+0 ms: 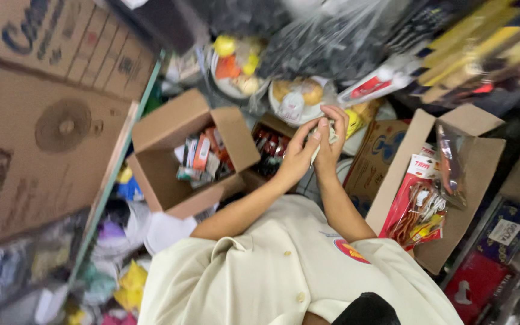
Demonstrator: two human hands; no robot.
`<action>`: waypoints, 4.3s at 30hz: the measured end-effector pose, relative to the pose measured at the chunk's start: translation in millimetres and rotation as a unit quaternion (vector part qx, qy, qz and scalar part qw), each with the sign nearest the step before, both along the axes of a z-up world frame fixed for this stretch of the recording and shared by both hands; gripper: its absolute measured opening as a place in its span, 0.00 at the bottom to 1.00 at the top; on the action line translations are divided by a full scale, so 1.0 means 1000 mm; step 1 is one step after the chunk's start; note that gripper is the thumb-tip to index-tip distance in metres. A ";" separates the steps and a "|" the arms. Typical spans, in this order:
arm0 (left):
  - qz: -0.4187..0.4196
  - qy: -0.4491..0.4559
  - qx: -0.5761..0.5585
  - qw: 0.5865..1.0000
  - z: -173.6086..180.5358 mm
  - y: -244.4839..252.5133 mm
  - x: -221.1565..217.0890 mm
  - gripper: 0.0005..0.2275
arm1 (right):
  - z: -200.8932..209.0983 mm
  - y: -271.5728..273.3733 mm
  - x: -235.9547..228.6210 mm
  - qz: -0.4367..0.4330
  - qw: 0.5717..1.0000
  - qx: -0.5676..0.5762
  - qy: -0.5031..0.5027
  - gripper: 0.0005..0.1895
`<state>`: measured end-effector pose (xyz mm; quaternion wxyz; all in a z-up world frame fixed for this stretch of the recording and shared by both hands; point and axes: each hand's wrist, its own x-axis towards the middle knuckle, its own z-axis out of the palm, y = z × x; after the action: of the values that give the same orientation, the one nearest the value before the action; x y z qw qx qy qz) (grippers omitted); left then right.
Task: The person wipes down a remote control and various packaged electronic accessories with a cloth, handling items one at a time while standing in a storage area.
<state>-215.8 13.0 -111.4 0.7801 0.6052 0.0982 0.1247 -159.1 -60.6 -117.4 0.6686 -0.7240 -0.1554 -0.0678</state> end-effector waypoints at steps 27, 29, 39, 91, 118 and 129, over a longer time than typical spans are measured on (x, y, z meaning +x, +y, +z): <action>0.070 0.305 0.244 0.918 -0.283 0.228 -0.237 0.14 | -0.142 0.125 -0.186 0.203 0.914 -0.328 0.125 0.16; 0.053 0.330 0.267 0.904 -0.314 0.240 -0.234 0.14 | -0.138 0.127 -0.190 0.212 0.907 -0.346 0.117 0.17; 0.119 0.413 0.292 0.854 -0.382 0.246 -0.140 0.14 | -0.131 0.130 -0.191 0.224 0.907 -0.335 0.122 0.18; -0.138 0.056 -0.323 0.935 -0.026 0.196 -0.167 0.27 | 0.112 0.138 -0.170 -0.081 0.954 -0.148 -0.249 0.16; -0.168 -0.087 -0.542 0.819 0.037 0.186 -0.105 0.27 | 0.126 0.063 -0.173 0.183 0.970 -0.138 -0.086 0.20; -0.018 -0.060 -0.547 0.835 0.016 0.182 -0.099 0.22 | 0.122 0.053 -0.193 0.004 0.964 -0.142 -0.226 0.16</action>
<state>-314.3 194.9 -95.6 0.9904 0.0726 0.0925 0.0724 -352.0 -7.8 4.6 0.5066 -0.7767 -0.3132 -0.2048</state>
